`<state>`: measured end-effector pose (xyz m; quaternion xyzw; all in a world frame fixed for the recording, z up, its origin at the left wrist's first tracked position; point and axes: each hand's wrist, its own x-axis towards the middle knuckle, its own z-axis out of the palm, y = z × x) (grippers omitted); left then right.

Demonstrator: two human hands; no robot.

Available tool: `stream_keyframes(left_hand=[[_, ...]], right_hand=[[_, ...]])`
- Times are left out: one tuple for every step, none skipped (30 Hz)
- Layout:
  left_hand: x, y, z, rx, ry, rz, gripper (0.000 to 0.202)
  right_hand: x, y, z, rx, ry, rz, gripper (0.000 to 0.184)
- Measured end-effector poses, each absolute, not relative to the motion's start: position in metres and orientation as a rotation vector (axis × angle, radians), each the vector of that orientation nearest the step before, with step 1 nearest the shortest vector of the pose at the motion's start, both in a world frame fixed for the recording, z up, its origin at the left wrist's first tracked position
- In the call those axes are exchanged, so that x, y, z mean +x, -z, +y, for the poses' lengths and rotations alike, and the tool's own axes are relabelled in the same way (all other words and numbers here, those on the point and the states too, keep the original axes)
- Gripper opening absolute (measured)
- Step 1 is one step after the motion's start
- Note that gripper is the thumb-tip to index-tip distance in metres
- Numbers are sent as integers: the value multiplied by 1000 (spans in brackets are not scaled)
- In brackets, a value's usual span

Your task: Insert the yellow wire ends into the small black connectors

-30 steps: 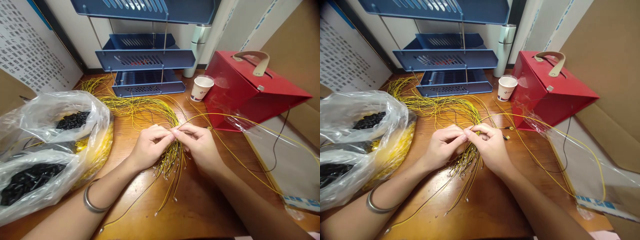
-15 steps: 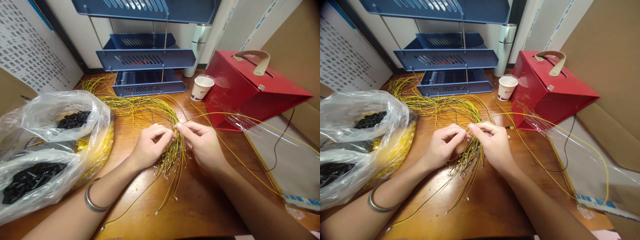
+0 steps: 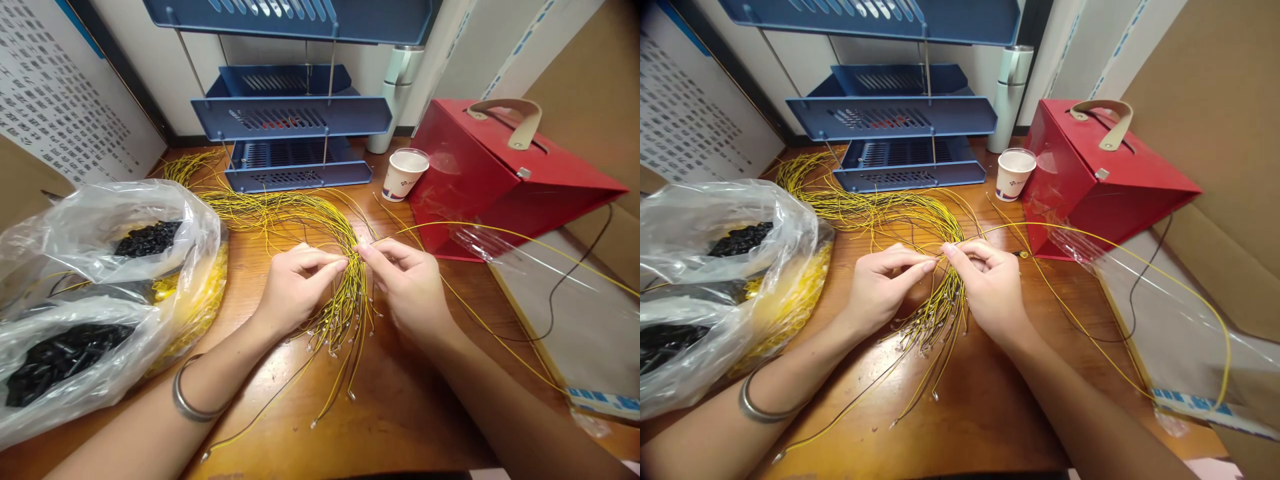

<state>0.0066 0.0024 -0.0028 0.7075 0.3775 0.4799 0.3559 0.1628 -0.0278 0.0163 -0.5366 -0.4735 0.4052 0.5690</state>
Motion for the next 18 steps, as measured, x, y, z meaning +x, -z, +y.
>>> stream_keyframes(left_hand=[[7, 3, 2, 1817, -1239, 972, 6], [7, 3, 2, 1808, -1238, 971, 5], [7, 3, 2, 1803, -1234, 973, 5], [7, 3, 2, 1804, -1229, 980, 5], [7, 2, 2, 1805, -1223, 990, 6], [7, 2, 2, 1805, -1219, 1001, 6], [7, 1, 2, 1802, -1214, 1013, 7], [7, 1, 2, 1800, -1209, 1021, 7], [7, 0, 2, 1799, -1206, 1023, 8], [7, -1, 1, 1802, -1201, 1016, 8], [7, -1, 1, 1808, -1195, 1001, 9], [7, -2, 0, 1815, -1190, 982, 11], [7, -2, 0, 1820, -1186, 962, 12], [7, -3, 0, 1824, -1184, 946, 13], [7, -3, 0, 1829, -1182, 934, 14], [7, -3, -1, 1835, -1180, 924, 15], [7, -4, -1, 1840, -1176, 915, 16], [7, -4, -1, 1844, -1169, 907, 17]], right_hand=[[163, -17, -28, -1263, -952, -1104, 21], [163, -17, -27, -1264, -957, -1097, 21], [163, -17, -27, -1264, -959, -1091, 21], [163, -18, -27, -1264, -958, -1089, 21], [163, -18, -27, -1265, -958, -1091, 21], [164, -18, -26, -1267, -959, -1093, 21], [164, -18, -26, -1268, -962, -1095, 21], [164, -18, -26, -1268, -966, -1096, 21], [164, -18, -27, -1268, -968, -1095, 21], [164, -18, -27, -1268, -969, -1094, 21], [164, -18, -27, -1267, -967, -1094, 21], [164, -18, -27, -1265, -963, -1097, 21], [163, -18, -27, -1261, -957, -1102, 22], [163, -18, -27, -1256, -954, -1108, 22], [163, -17, -27, -1252, -953, -1116, 22], [163, -17, -28, -1249, -955, -1121, 23], [163, -17, -28, -1246, -957, -1122, 23], [163, -17, -28, -1244, -961, -1119, 23]])
